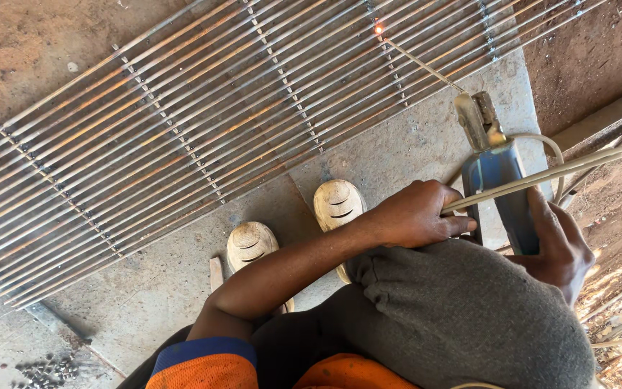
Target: The person welds intersections on a metal grate using a handheld welding tool and filler rods. They move along the grate, creating weld beads at multiple junctions while sparks fly. The person occasionally repositions the filler rod and adjusts the tool angle to continue welding.
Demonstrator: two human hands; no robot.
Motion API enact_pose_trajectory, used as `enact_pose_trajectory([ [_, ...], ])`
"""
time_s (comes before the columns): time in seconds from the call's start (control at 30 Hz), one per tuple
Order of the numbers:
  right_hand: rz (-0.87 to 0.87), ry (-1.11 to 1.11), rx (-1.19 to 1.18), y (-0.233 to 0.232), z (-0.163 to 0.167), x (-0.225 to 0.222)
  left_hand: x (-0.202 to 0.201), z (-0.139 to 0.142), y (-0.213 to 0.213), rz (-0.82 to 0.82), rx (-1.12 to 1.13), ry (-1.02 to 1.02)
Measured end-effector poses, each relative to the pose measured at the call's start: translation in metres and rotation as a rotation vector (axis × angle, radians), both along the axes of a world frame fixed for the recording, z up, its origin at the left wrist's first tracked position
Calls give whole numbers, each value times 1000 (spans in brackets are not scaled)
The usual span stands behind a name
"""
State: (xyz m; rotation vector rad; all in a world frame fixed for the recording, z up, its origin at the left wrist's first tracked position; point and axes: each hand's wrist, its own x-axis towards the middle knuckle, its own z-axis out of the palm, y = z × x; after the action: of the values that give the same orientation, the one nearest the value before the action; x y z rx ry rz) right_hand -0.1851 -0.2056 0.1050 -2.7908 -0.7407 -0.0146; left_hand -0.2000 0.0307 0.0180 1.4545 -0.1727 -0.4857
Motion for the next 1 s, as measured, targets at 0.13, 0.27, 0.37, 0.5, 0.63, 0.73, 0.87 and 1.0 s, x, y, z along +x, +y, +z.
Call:
enact_pose_trajectory([
  [0.13,-4,12,-7,1,0,3,1,3,2,2,6,-7],
  [0.27,-6,11,-12,1,-1,4,1,8,4,-13,39,66],
  [0.37,-18,15,-34,-1,-2,5,3,12,5,-38,48,84],
  [0.5,-39,27,-51,-3,-4,4,3,13,6,-47,63,100],
  [0.63,-58,19,-125,-3,-5,7,2,12,7,-30,50,59],
  [0.73,-63,22,-111,-2,-5,7,2,12,8,-9,41,61],
  [0.87,-21,28,-41,-2,-4,7,0,13,10,36,69,10],
  [1.0,-27,41,-44,-2,-6,9,-1,13,12,37,60,9],
])
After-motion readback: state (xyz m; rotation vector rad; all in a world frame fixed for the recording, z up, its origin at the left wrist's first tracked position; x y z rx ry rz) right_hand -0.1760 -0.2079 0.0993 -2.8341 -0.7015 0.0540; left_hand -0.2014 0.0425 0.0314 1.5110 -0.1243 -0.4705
